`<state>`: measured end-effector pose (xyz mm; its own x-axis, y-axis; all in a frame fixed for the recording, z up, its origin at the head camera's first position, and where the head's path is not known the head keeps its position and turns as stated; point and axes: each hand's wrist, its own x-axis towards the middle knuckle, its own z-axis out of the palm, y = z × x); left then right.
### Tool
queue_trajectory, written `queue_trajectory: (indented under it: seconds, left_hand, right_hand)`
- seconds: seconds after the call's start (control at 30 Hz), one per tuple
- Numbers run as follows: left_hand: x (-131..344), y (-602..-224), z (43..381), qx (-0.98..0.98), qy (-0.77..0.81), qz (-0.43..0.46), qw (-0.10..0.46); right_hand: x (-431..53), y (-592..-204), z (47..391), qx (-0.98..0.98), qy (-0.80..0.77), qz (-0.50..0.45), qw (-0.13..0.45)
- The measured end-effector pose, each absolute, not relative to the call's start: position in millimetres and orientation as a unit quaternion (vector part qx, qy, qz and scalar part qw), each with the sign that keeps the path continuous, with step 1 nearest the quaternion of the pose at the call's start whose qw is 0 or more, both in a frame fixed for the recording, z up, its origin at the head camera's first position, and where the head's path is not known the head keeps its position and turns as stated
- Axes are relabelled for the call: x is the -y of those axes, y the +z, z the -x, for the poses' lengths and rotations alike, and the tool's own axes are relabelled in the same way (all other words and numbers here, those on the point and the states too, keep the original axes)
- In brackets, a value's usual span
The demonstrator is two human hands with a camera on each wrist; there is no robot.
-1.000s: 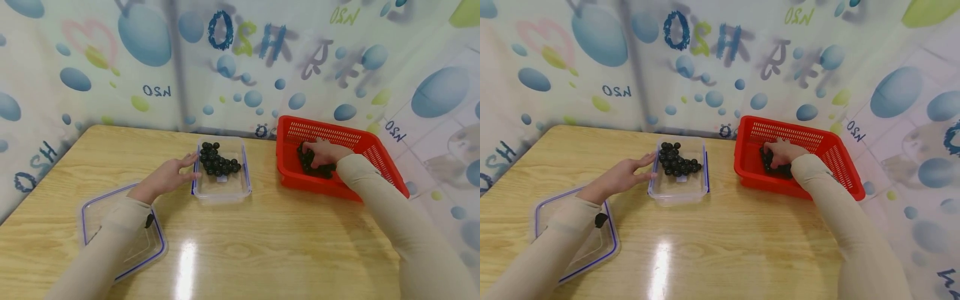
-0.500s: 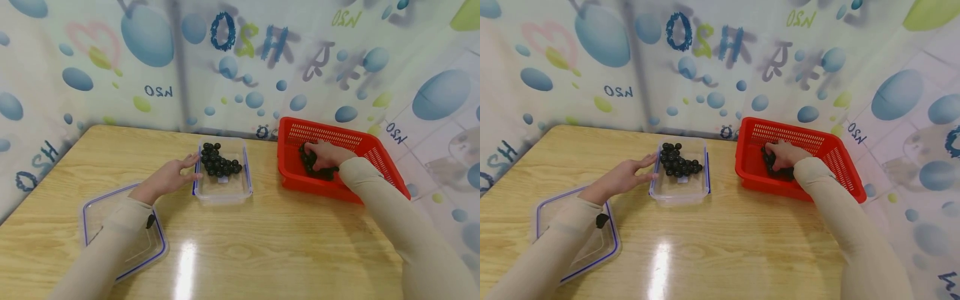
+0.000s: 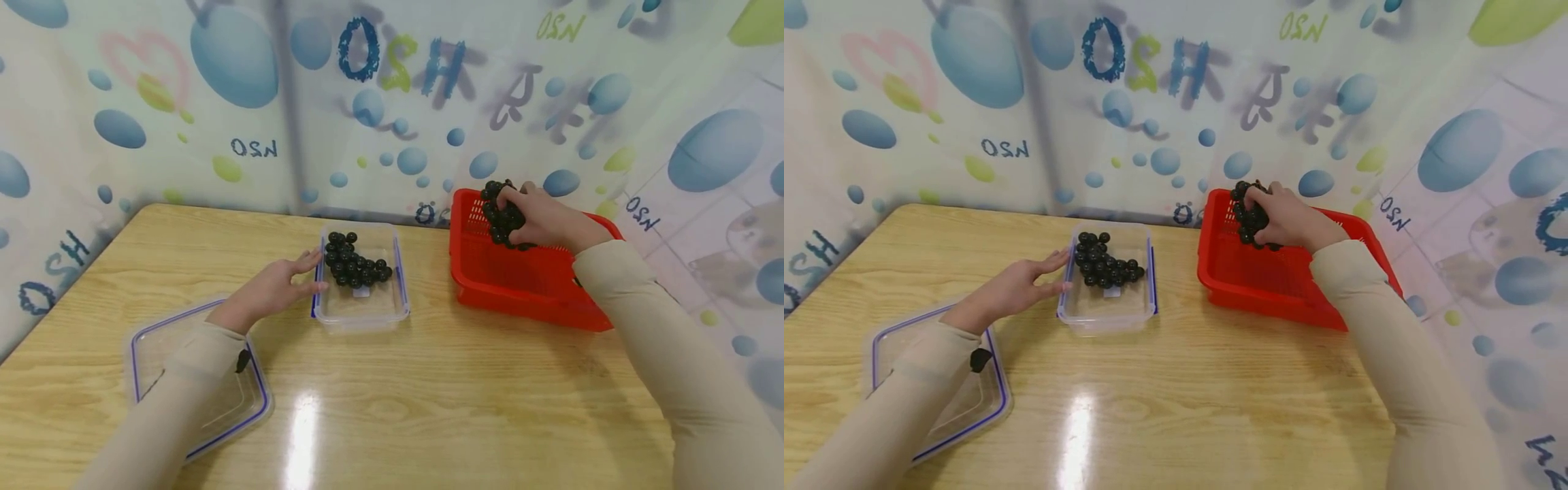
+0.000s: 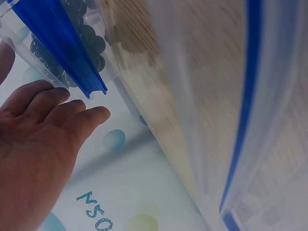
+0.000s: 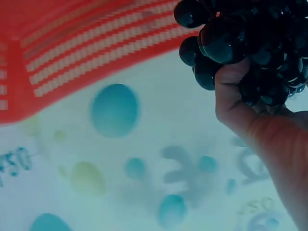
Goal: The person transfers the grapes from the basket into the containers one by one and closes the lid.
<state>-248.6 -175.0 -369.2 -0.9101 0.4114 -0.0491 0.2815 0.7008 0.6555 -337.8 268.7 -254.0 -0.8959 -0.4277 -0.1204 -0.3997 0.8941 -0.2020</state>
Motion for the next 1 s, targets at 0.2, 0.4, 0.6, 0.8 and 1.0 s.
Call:
queue_trajectory:
  seconds: [0.2, 0.4, 0.6, 0.8, 1.0]
  left_hand:
    - [177, -371, 250, -0.919, 0.335, -0.187, 0.095]
    - [176, -367, 253, -0.919, 0.333, -0.188, 0.096]
    - [177, -367, 253, -0.920, 0.331, -0.187, 0.098]
    - [177, -368, 254, -0.921, 0.331, -0.185, 0.093]
    - [176, -368, 254, -0.921, 0.332, -0.186, 0.088]
  right_hand:
    - [-238, -235, 319, -0.953, -0.158, 0.253, 0.054]
    - [-196, -229, 300, -0.918, -0.211, 0.334, 0.043]
    - [-150, -241, 291, -0.881, -0.205, 0.422, 0.064]
    - [-115, -261, 292, -0.860, -0.203, 0.457, 0.103]
    - [-99, -290, 292, -0.858, -0.212, 0.443, 0.149]
